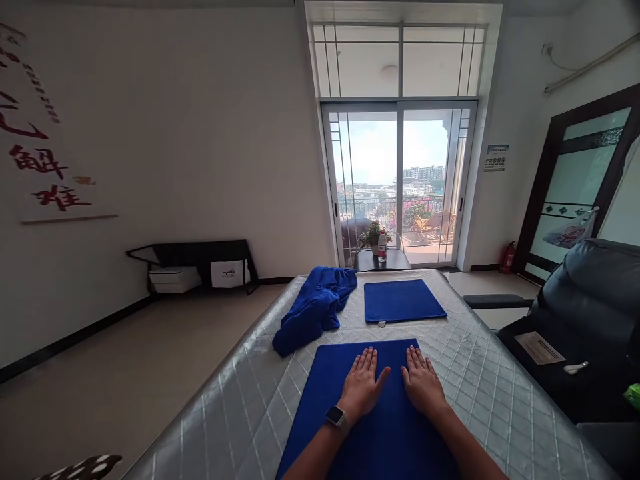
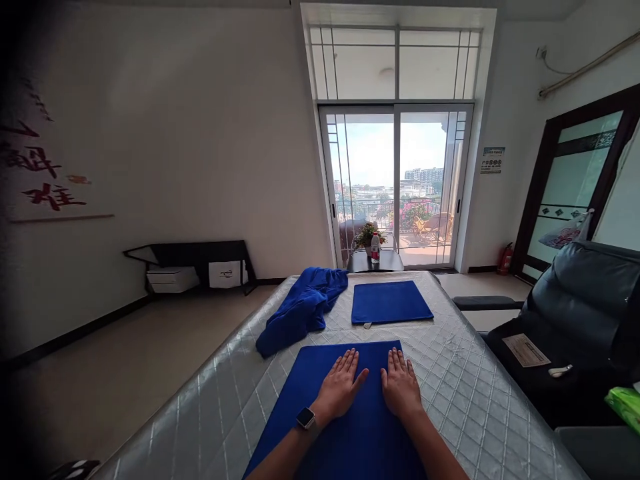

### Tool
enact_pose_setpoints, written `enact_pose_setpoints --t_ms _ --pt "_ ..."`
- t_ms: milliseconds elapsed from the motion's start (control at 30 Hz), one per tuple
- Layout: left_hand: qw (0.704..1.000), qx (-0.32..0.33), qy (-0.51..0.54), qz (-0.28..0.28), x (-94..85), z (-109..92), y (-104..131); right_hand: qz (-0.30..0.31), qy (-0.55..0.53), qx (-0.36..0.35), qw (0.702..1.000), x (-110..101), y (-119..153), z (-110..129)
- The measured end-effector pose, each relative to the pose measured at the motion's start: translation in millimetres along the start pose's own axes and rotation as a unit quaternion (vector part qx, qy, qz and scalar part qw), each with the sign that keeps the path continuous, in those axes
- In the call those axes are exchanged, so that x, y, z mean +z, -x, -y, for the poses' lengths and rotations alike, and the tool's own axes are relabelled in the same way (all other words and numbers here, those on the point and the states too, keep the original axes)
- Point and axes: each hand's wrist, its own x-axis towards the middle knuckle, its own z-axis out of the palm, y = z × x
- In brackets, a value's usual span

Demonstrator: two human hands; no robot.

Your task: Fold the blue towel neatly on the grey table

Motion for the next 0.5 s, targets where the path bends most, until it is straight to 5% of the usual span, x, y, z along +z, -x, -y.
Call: enact_pose_setpoints --t_ms 233,500 --pt "0.996 -0.073 -0.048 -0.018 -15.0 86 32 0.002 0.023 0.004 1.0 2 0 1" --pt "0.995 -0.088 -0.034 -0.027 -18.5 94 39 0.004 0.028 -0.002 1.0 5 -4 1"
